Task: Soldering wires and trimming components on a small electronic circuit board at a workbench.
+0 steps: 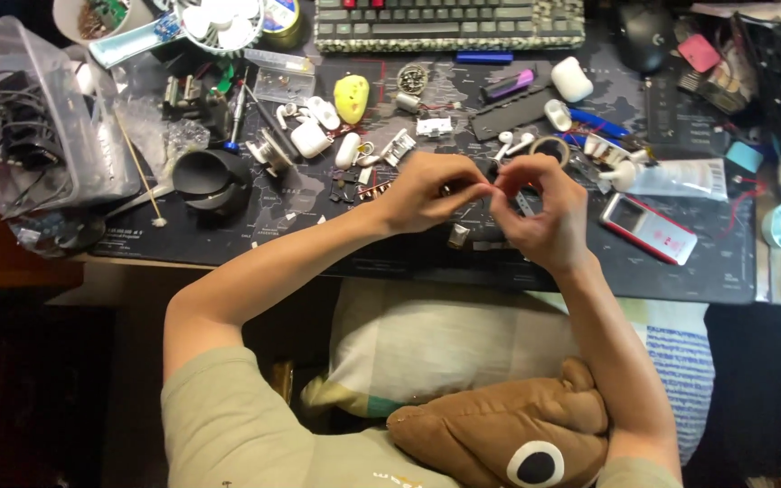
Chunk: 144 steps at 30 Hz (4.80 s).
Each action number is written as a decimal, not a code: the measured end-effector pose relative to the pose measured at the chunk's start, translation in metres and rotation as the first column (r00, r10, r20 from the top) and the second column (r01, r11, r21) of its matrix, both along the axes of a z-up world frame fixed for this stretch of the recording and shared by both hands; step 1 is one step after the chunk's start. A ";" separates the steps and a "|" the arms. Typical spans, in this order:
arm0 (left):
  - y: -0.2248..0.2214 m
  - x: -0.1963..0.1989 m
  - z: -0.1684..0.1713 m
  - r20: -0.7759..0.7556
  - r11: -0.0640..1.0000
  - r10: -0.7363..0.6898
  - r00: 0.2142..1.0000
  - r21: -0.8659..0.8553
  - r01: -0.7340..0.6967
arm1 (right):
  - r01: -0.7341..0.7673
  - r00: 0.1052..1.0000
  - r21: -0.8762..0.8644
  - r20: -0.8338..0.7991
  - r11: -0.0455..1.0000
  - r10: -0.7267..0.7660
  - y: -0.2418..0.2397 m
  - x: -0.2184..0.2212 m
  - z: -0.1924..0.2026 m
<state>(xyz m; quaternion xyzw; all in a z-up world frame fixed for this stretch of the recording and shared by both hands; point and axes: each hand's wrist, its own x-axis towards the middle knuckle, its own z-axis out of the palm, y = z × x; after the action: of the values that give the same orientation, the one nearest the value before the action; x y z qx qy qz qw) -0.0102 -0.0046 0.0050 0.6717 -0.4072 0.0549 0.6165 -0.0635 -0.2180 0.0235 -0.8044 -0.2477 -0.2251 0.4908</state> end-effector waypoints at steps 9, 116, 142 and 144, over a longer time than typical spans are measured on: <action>0.001 -0.007 0.003 0.030 0.996 -0.045 0.999 0.082 0.042 | -0.009 1.000 -0.009 -0.001 1.000 0.009 -0.001 -0.004 0.004; 0.018 0.002 0.017 -0.377 0.991 -0.128 0.917 -0.018 0.131 | 0.077 0.936 -0.990 0.030 -0.121 0.351 -0.123 0.049 0.045; 0.013 0.013 -0.005 -0.687 0.983 -0.178 0.705 -0.092 0.159 | 0.288 0.954 -0.023 -0.077 0.957 -0.289 -0.106 0.006 0.035; 0.013 0.010 0.000 -0.687 0.987 -0.156 0.710 -0.085 0.136 | 0.211 0.956 0.016 -0.211 0.977 -0.203 -0.083 0.007 0.043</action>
<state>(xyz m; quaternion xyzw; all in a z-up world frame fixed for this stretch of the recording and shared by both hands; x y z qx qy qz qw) -0.0003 0.0082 0.0046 0.6007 -0.1990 -0.2425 0.7353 -0.0563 -0.3011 0.0666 -0.8354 -0.1053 -0.1946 0.5032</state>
